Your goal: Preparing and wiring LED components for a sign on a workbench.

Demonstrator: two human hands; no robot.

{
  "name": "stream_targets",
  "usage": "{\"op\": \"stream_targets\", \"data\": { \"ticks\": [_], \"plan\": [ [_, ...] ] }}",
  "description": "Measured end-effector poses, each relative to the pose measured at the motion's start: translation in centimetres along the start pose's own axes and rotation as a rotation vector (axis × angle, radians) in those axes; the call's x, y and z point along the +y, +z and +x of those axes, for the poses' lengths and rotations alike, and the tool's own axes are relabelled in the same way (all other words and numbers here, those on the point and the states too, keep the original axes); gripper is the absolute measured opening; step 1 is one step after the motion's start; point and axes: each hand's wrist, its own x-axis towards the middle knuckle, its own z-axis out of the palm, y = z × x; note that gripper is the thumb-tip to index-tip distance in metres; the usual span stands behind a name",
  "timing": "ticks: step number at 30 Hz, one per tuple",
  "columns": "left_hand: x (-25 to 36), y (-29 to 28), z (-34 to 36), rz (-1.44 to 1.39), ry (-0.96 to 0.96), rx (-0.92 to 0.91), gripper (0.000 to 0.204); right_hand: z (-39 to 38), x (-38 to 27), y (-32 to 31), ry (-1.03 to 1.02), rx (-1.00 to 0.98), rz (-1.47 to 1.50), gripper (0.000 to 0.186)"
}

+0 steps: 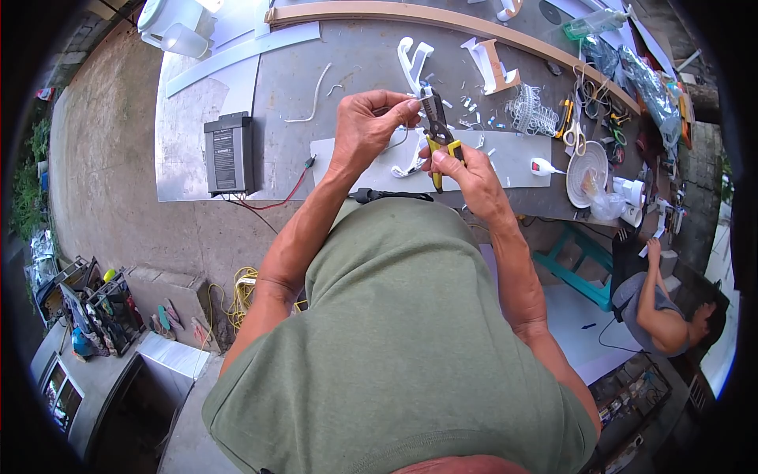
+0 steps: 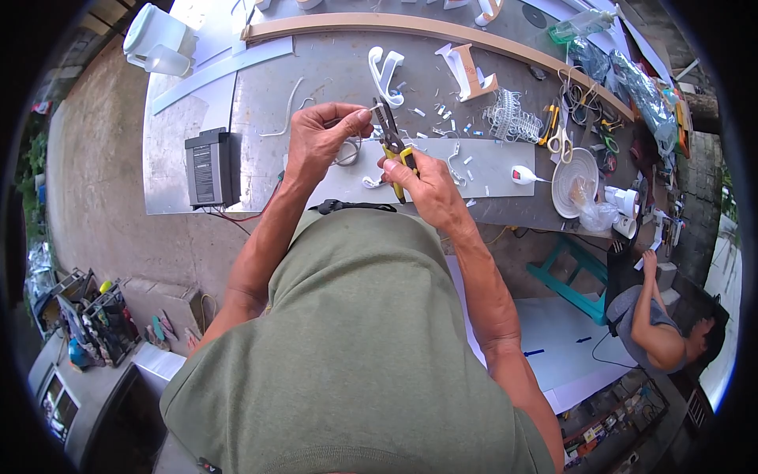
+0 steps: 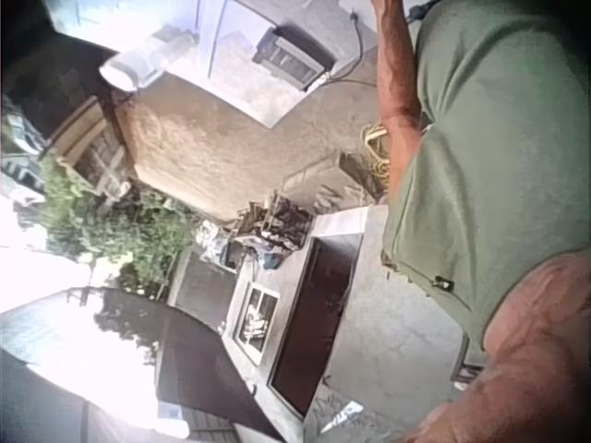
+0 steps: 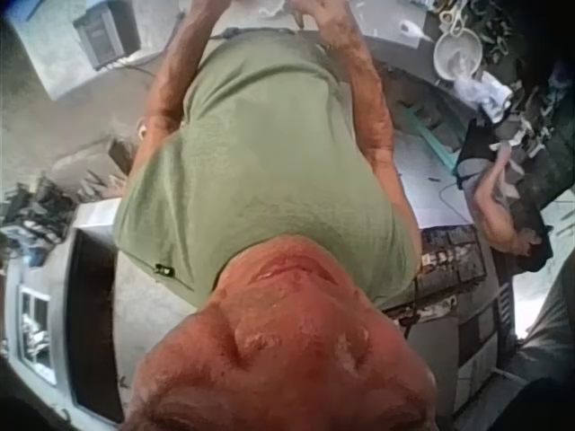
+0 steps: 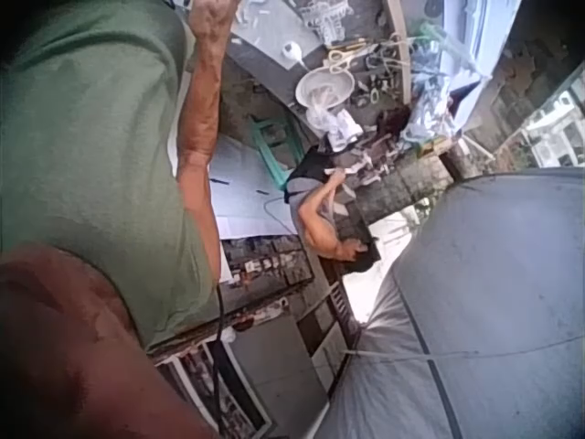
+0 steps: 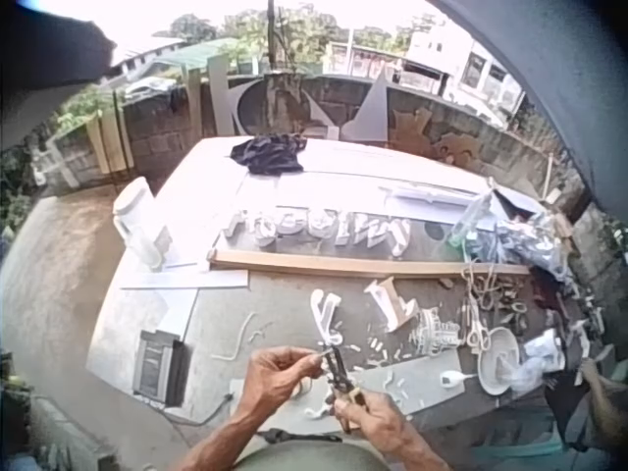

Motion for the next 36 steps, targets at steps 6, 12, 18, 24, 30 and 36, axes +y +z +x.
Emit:
{"op": "stream_targets", "data": {
  "ticks": [6,12,18,24,30,36],
  "plan": [
    [0.1,0.3,-0.1,-0.002,0.021,0.041,0.020,0.3,0.1,0.0,-0.008,0.002,-0.049,0.043],
    [-0.4,0.2,-0.1,0.048,0.065,0.056,0.020,0.6,0.8,0.5,-0.070,0.049,-0.068,0.045],
    [-0.4,0.6,-0.4,0.110,0.107,0.074,0.018,0.6,1.1,0.6,-0.079,0.069,-0.099,0.046],
    [-0.6,0.9,-0.5,0.174,0.095,0.082,0.017,0.6,1.4,0.7,-0.116,0.098,-0.160,0.044],
    [-0.9,0.9,-0.5,0.270,0.181,0.102,0.015,0.4,0.5,0.9,-0.149,0.109,-0.283,0.040],
    [-0.7,1.0,-0.8,0.386,0.219,0.120,0.011,0.3,0.1,0.9,-0.200,0.123,-0.410,0.036]
  ]
}}
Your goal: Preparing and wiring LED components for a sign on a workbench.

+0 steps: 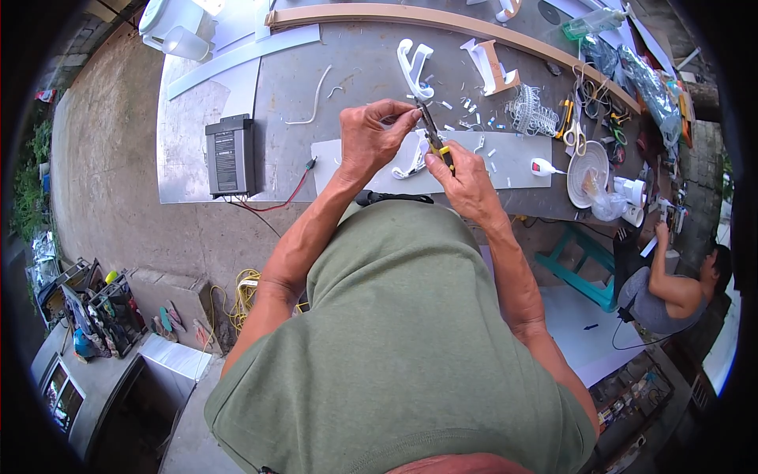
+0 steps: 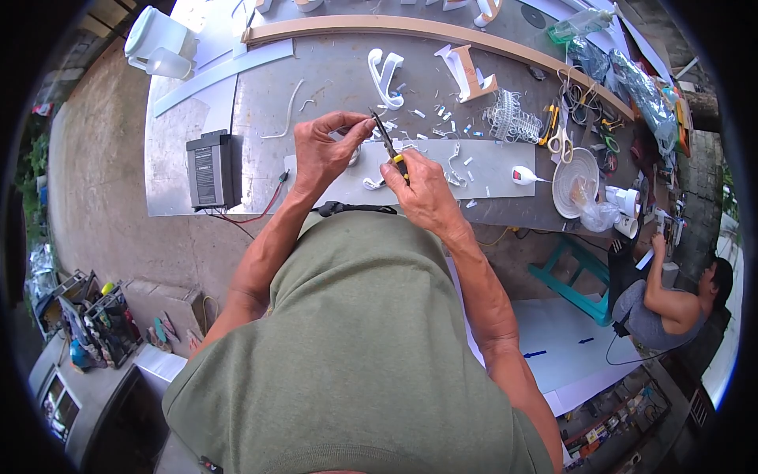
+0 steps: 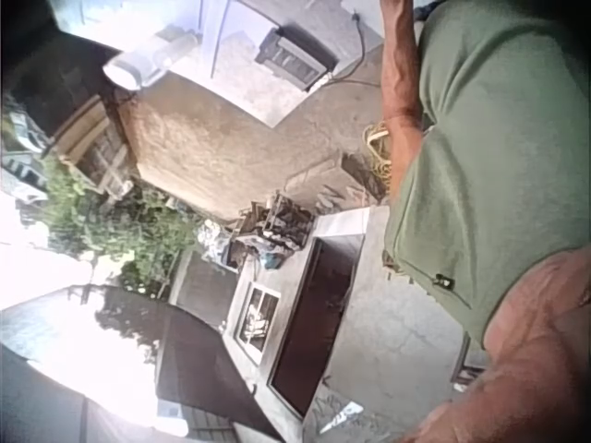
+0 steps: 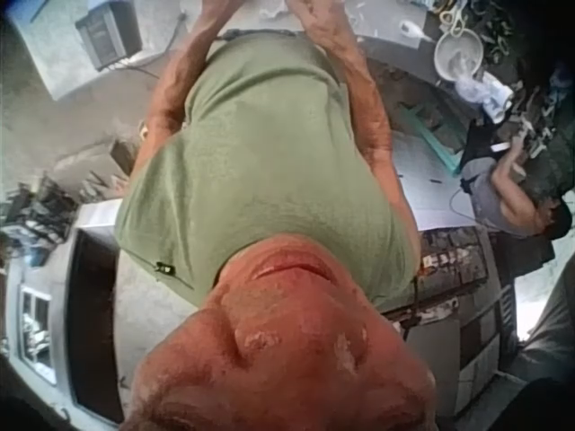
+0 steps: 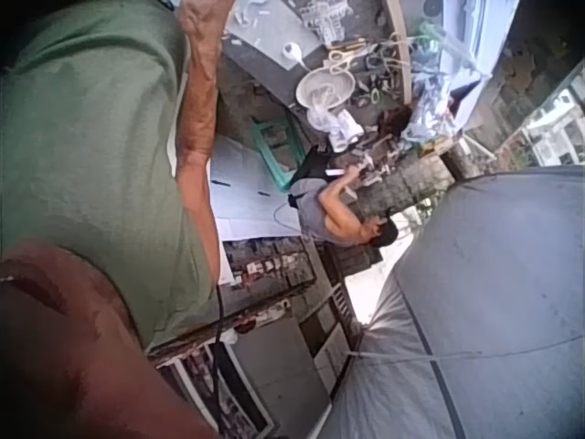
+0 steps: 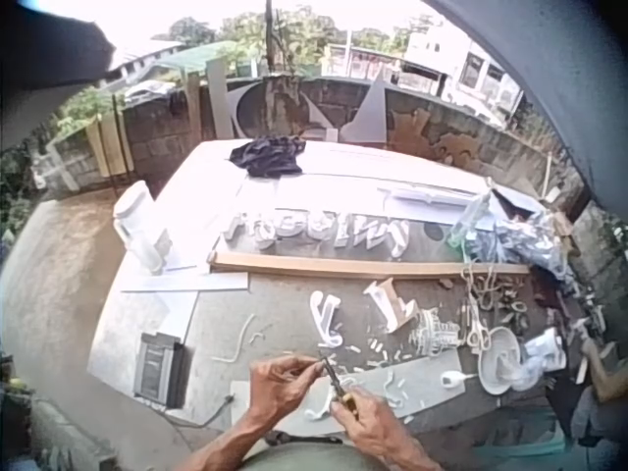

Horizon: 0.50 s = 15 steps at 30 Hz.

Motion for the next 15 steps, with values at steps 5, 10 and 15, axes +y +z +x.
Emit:
{"op": "stream_targets", "data": {
  "ticks": [5,10,15],
  "plan": [
    [-0.11,0.13,-0.04,0.009,0.015,0.008,0.011,-0.02,0.30,0.22,-0.016,0.012,-0.050,0.036],
    [-0.04,0.13,-0.06,0.019,0.007,0.009,0.011,0.01,0.46,0.34,-0.028,0.023,-0.077,0.036],
    [-0.11,0.13,-0.02,0.050,0.014,0.006,0.011,0.05,0.65,0.55,-0.073,0.056,-0.116,0.035]
  ]
}}
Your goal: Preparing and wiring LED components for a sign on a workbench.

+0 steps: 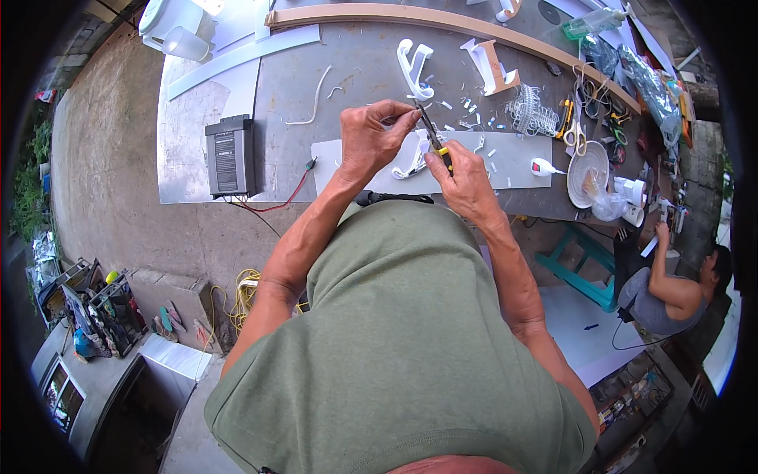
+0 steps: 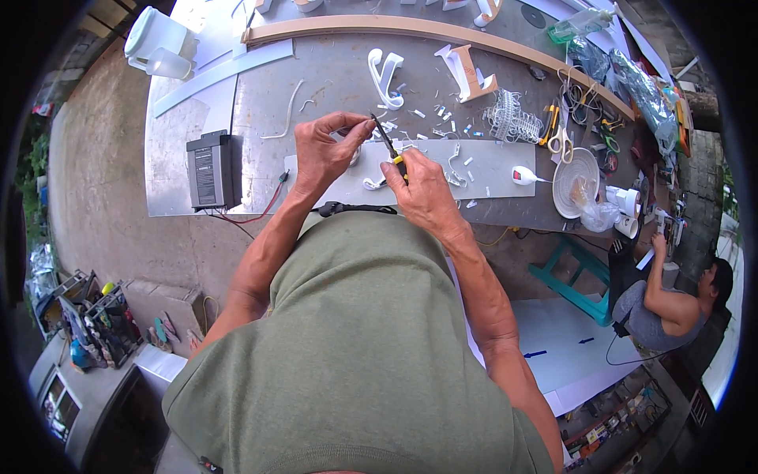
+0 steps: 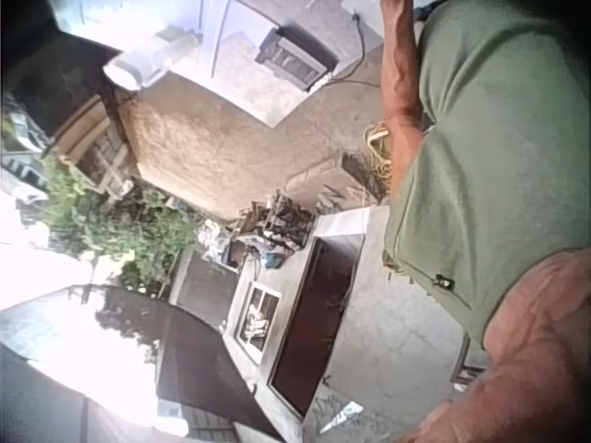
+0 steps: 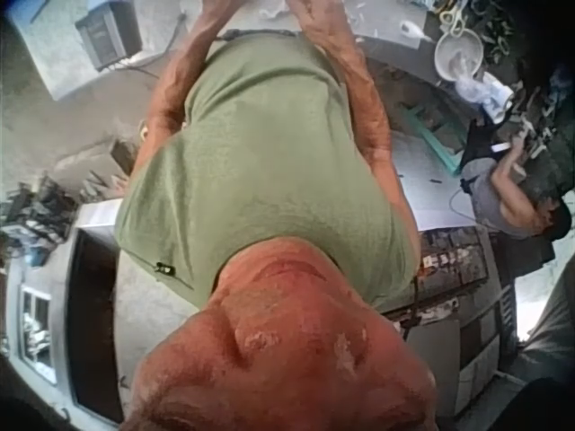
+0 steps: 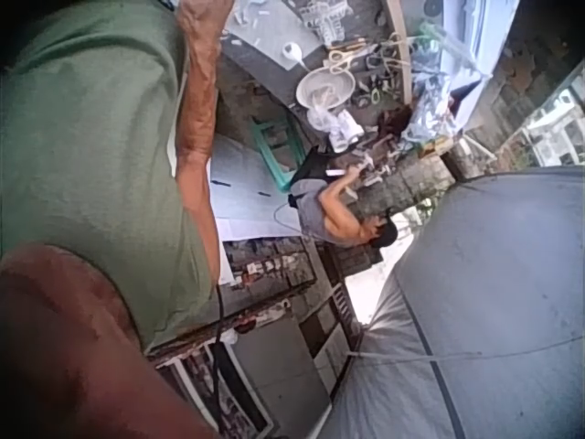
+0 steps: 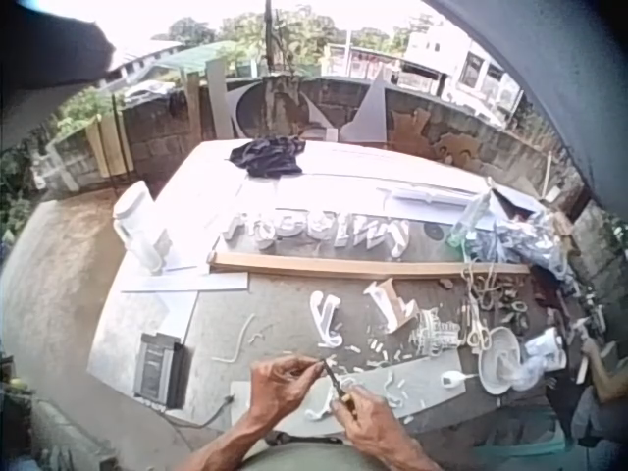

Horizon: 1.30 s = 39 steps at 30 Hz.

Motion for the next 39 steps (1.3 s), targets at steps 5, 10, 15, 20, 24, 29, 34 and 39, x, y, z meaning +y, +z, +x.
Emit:
{"op": "stream_targets", "data": {
  "ticks": [5,10,15,20,24,29,34,39],
  "plan": [
    [-0.1,0.0,0.0,-0.010,0.001,0.006,0.010,0.0,0.3,0.4,-0.015,0.033,-0.028,0.034],
    [0.0,-0.1,0.1,0.005,0.000,0.000,0.011,0.1,0.8,0.9,-0.044,0.061,-0.099,0.030],
    [0.1,-0.6,0.6,-0.123,-0.019,-0.099,0.014,-0.1,0.9,0.9,-0.075,0.105,-0.180,0.025],
    [0.3,-2.1,1.3,-0.285,-0.138,-0.341,0.019,-0.5,0.7,-0.4,-0.100,0.046,-0.096,0.021],
    [0.2,-2.3,1.3,-0.608,-0.210,-0.414,0.018,-0.7,0.2,-1.4,-0.088,-0.006,0.116,0.024],
    [-0.1,-1.6,1.5,-0.726,-0.222,-0.417,0.018,-1.3,1.0,-0.5,0.119,-0.079,0.543,0.032],
    [-0.6,-1.4,1.7,-0.736,-0.235,-0.435,0.018,-1.4,1.2,0.1,0.173,-0.100,0.673,0.032],
    [-0.8,-1.1,1.8,-0.837,-0.254,-0.457,0.018,-1.7,1.6,0.6,0.183,-0.115,0.831,0.033]
  ]
}}
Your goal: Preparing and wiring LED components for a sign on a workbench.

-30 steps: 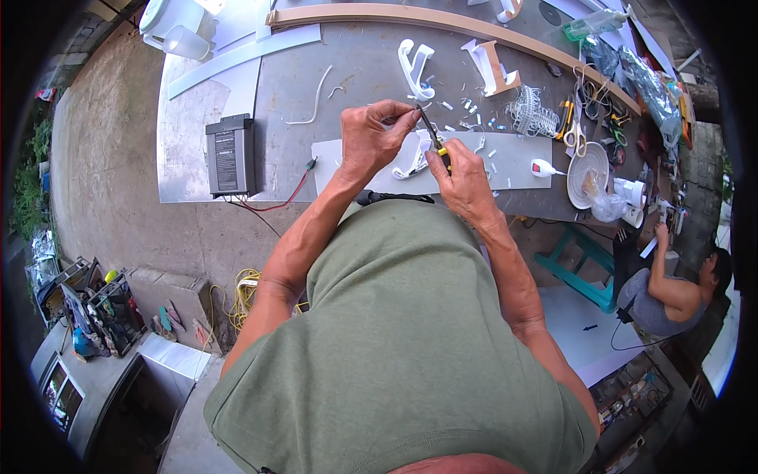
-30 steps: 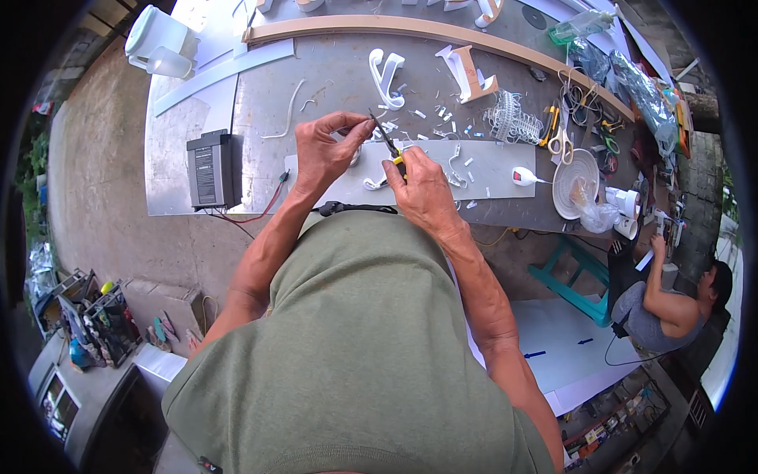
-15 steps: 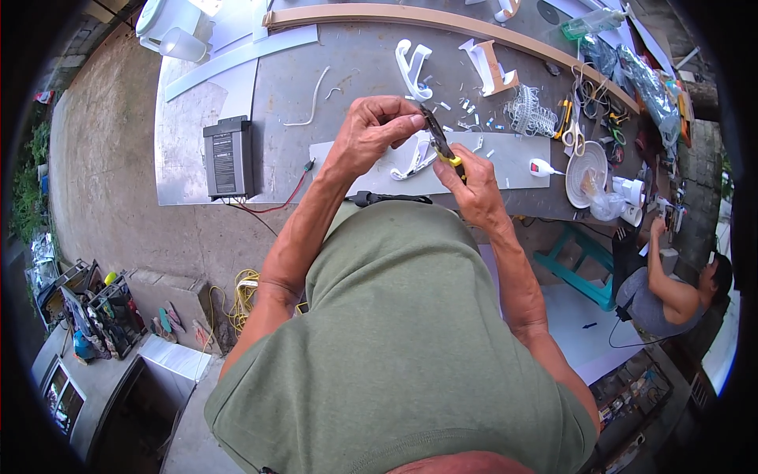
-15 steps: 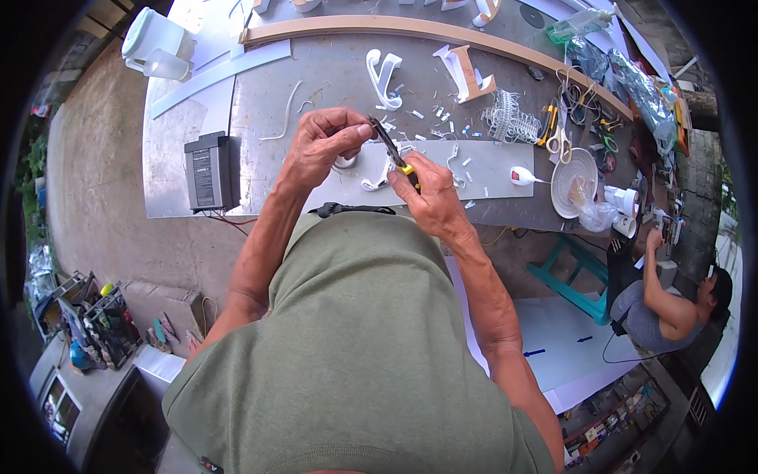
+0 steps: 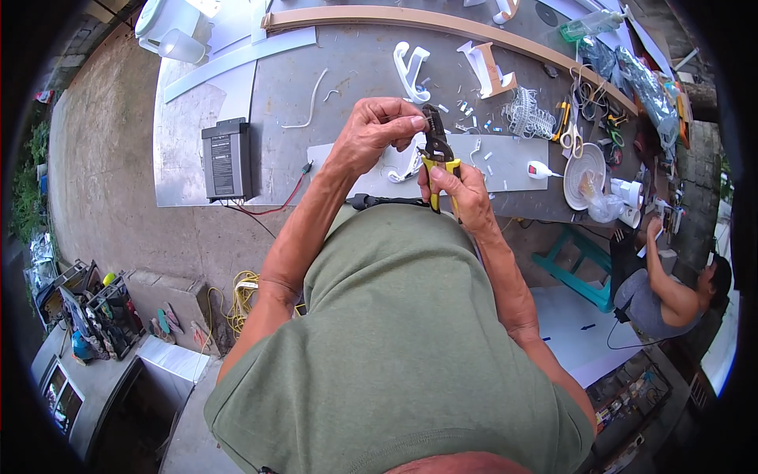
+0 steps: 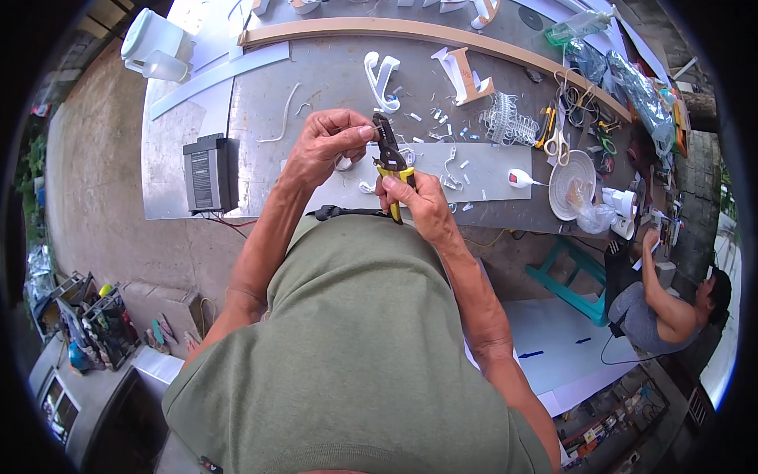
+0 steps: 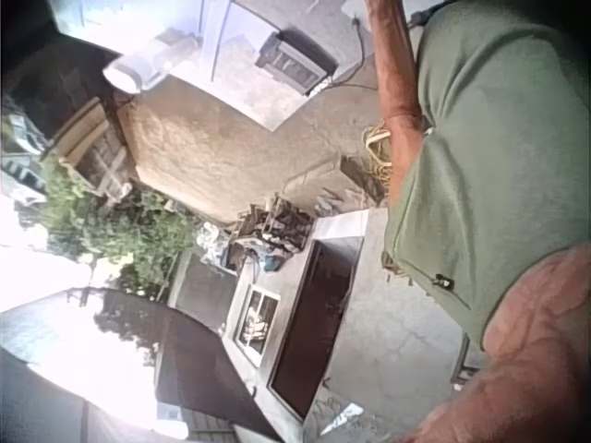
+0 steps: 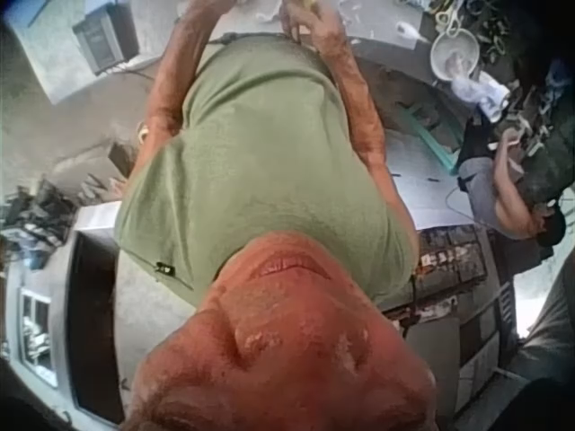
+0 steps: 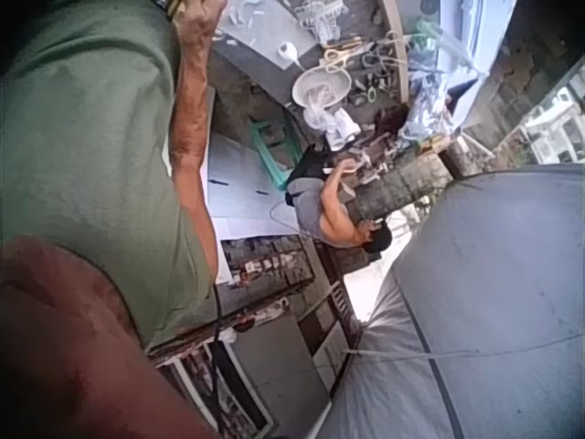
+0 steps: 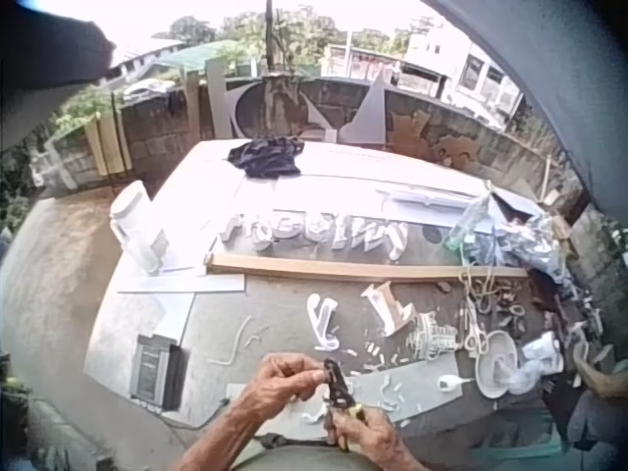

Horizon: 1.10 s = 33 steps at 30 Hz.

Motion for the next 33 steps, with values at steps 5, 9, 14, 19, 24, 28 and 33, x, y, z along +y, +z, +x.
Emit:
{"op": "stream_targets", "data": {
  "ticks": [5,9,14,19,24,28,33],
  "plan": [
    [0.1,0.5,-1.3,-0.077,-0.053,-0.034,0.020,0.9,-0.5,-1.1,-0.030,0.148,0.403,0.032],
    [1.6,-0.1,-2.0,0.009,-0.092,-0.029,0.022,1.8,0.6,-6.1,-0.152,0.352,0.299,0.029],
    [2.3,0.1,-1.7,0.126,-0.156,-0.048,0.049,1.8,-1.5,-4.6,-0.214,0.261,0.003,0.025],
    [2.6,1.2,-1.7,0.327,-0.176,-0.062,0.057,2.0,-3.8,-1.2,-0.290,0.110,-0.339,0.019],
    [1.2,0.0,-1.3,0.272,-0.175,-0.019,0.037,2.3,-3.3,-0.1,-0.273,0.082,-0.356,0.019],
    [0.4,-1.0,-1.4,0.135,-0.109,0.047,0.021,2.1,-2.1,0.0,-0.337,0.071,-0.245,0.016],
    [1.1,-0.7,-1.9,0.200,-0.140,-0.008,0.028,2.0,-2.8,-0.3,-0.199,0.188,-0.110,0.019]
  ]
}}
